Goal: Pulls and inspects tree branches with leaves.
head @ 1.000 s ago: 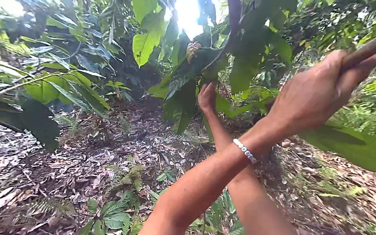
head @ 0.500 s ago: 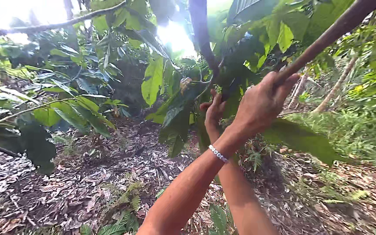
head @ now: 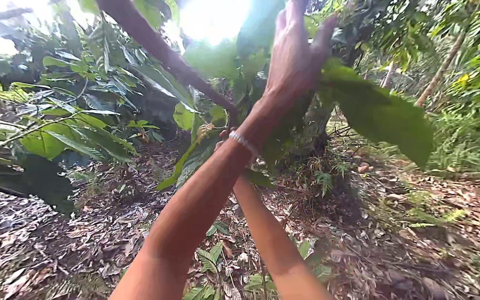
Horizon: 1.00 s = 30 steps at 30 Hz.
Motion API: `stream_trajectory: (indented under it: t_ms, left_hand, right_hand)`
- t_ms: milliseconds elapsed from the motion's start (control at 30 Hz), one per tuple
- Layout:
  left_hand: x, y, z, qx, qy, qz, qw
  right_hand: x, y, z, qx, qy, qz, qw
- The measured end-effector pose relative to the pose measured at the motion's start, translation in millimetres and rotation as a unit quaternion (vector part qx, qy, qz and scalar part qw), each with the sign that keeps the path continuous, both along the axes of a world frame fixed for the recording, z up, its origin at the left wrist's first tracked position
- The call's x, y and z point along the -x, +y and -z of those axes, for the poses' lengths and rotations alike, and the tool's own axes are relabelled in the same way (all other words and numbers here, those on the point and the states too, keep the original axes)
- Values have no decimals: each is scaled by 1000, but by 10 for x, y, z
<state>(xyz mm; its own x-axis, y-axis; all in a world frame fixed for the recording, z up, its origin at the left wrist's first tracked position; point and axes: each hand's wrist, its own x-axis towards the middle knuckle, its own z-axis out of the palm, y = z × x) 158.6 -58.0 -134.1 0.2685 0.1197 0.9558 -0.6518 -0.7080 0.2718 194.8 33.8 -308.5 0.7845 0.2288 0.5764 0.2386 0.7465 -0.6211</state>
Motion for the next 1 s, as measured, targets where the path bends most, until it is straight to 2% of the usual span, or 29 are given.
stream_trajectory:
  t_ms: [33, 100, 167, 200, 267, 433, 500, 600, 767, 800, 867, 933, 1000]
  left_hand:
    - [80, 19, 203, -11, -74, -15, 997]
    - [283, 181, 727, -47, -256, -22, 965]
    - [546, 414, 1213, -2, -338, -63, 939]
    - [657, 513, 1377, 59, -337, -97, 935]
    - [764, 675, 1469, 167, -295, -132, 931]
    - [535, 816, 1173, 233, -132, -43, 963]
    - [424, 802, 1220, 255, -96, -13, 962]
    - [343, 675, 1386, 280, -120, 27, 952]
    - [214, 562, 1639, 229, -123, 105, 960]
    - [186, 527, 1690, 220, -125, 119, 960]
    - [147, 460, 1812, 201, -120, 152, 960]
    - [133, 435, 1948, 180, -103, 169, 964]
    - [101, 454, 2099, 173, -88, 190, 962]
  right_hand:
    - [81, 0, 43, 6, 22, -20, 1000]
    - [246, -37, 197, -12, 14, -36, 999]
    - [332, 37, 332, -13, 18, -21, 1000]
    - [373, 106, 364, -28, 28, -6, 999]
    - [484, 88, 401, -46, 30, -9, 998]
    - [657, -39, 476, -38, 51, -3, 998]
    - [701, -172, 572, 32, 44, 12, 998]
    - [631, -361, 732, 99, -1, 20, 995]
    - [179, -812, 869, 262, -23, 49, 964]
    - [21, -863, 904, 287, -44, 98, 952]
    - [-211, -1068, 939, 357, -102, 218, 903]
    - [-317, -1363, 885, 422, -182, 324, 827]
    - [-395, -1642, 797, 472, -272, 408, 733]
